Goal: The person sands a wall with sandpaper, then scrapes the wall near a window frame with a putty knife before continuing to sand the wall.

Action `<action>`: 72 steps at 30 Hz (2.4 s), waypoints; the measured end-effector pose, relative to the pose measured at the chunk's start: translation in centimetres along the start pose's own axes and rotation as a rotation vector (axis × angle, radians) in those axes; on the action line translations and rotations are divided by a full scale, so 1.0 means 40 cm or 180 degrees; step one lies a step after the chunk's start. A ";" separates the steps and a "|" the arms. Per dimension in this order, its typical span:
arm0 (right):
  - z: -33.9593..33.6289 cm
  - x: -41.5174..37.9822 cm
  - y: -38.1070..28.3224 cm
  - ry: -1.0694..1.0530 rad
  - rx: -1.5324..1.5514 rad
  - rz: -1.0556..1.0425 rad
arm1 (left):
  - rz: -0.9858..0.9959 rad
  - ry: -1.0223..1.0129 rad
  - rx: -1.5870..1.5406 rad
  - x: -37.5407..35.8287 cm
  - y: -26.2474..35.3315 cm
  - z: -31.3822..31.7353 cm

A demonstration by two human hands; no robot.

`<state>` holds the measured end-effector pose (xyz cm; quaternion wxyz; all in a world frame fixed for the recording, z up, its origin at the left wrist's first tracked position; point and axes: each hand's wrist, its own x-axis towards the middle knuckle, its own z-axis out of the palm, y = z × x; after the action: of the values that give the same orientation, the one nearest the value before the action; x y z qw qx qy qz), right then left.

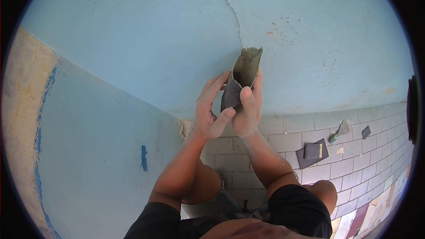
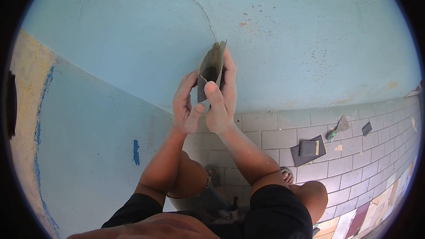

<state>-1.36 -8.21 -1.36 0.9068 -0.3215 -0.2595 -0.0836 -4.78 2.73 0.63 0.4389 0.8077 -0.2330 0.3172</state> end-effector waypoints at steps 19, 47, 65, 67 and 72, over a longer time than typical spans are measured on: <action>0.001 0.021 0.022 -0.0331 -0.1402 0.0254 | -0.1687 0.0830 -0.1423 -0.020 -0.010 -0.052; 0.056 0.380 -0.316 -0.1279 -0.4179 -0.3372 | 0.1035 0.2955 0.0509 0.116 0.037 -0.198; -0.313 0.438 -0.296 0.0822 -0.5189 -0.3525 | 0.0974 -0.0014 0.3390 0.158 -0.161 0.026; -0.318 0.439 -0.296 0.0826 -0.5191 -0.3552 | 0.0932 0.1403 0.3163 0.344 -0.052 -0.048; -0.314 0.443 -0.294 0.0780 -0.5065 -0.3761 | 0.1098 0.2607 0.2450 0.411 -0.053 -0.032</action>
<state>15.22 -24.99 6.02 0.2610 -0.6438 -0.1509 -0.7033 7.56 3.31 11.76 0.1105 0.6710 -0.0406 0.7320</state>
